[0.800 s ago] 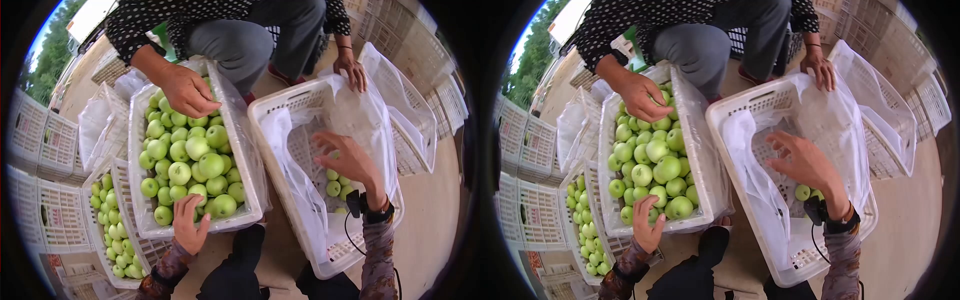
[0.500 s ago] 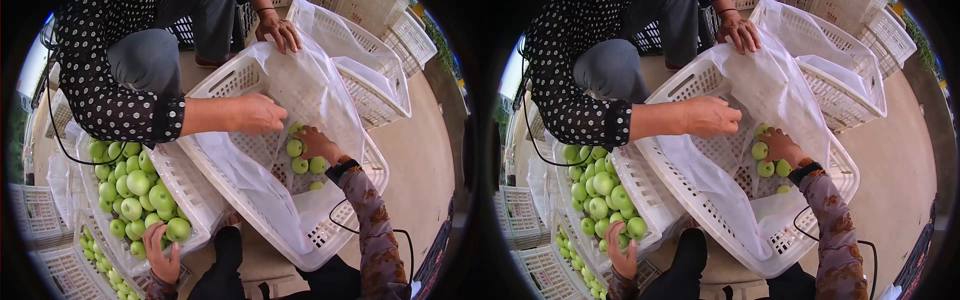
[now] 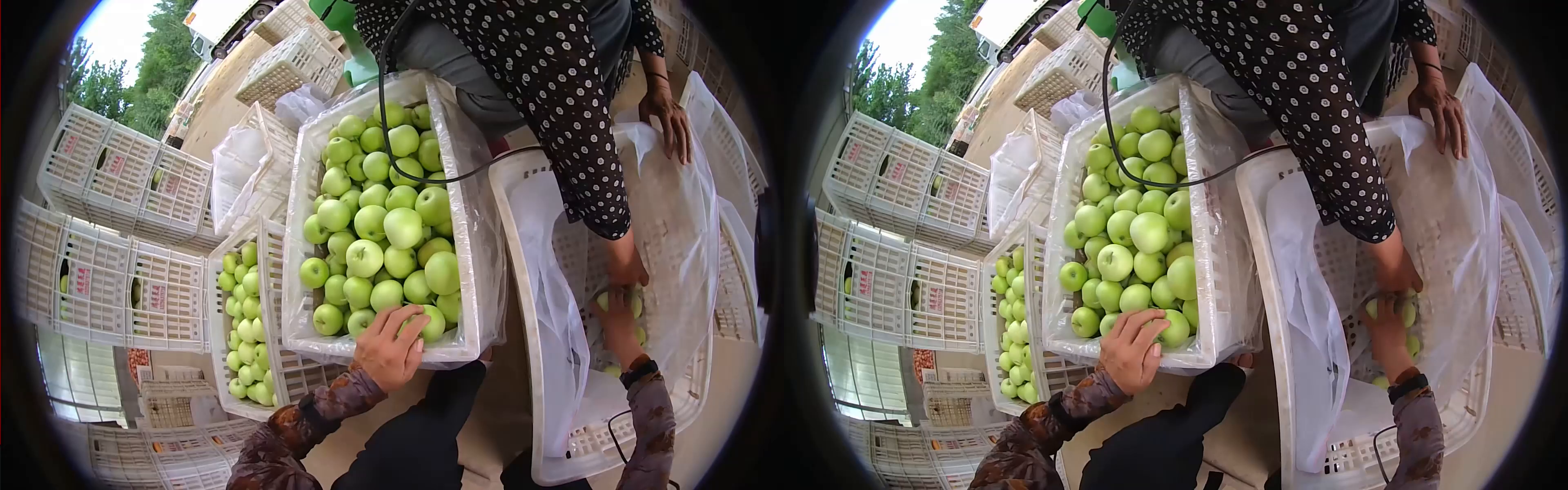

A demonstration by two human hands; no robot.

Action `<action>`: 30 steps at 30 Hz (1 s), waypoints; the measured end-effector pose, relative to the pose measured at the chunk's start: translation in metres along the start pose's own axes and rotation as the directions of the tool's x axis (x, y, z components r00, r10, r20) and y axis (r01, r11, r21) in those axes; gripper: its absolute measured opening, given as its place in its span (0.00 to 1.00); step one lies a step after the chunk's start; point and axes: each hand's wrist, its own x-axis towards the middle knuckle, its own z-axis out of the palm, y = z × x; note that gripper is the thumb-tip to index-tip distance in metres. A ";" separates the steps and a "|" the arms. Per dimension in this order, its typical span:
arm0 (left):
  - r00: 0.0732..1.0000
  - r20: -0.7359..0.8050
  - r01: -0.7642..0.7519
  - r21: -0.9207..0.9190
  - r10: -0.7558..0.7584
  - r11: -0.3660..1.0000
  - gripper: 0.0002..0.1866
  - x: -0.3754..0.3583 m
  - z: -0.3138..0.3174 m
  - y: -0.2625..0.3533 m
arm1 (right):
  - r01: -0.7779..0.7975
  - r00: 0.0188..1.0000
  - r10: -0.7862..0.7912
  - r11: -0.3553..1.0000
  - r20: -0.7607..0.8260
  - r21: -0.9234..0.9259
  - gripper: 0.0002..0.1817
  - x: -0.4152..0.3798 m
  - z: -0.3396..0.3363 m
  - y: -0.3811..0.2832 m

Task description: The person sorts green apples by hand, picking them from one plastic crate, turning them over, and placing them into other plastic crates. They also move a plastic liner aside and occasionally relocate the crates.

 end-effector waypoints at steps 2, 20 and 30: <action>1.000 -0.015 -0.011 -0.010 0.011 1.000 0.20 0.000 0.003 -0.002 | 0.030 0.976 -0.049 0.995 -0.214 -0.091 0.44 0.003 0.065 -0.005; 0.988 -0.078 -0.133 0.005 0.133 0.991 0.18 -0.006 0.007 -0.007 | -0.387 0.796 0.606 0.513 -0.004 0.766 0.41 -0.004 0.023 -0.050; 0.986 -0.115 -0.122 -0.037 0.117 0.992 0.17 -0.007 0.008 -0.007 | -0.204 0.955 -0.030 -0.789 0.295 0.580 0.28 -0.007 -0.047 0.025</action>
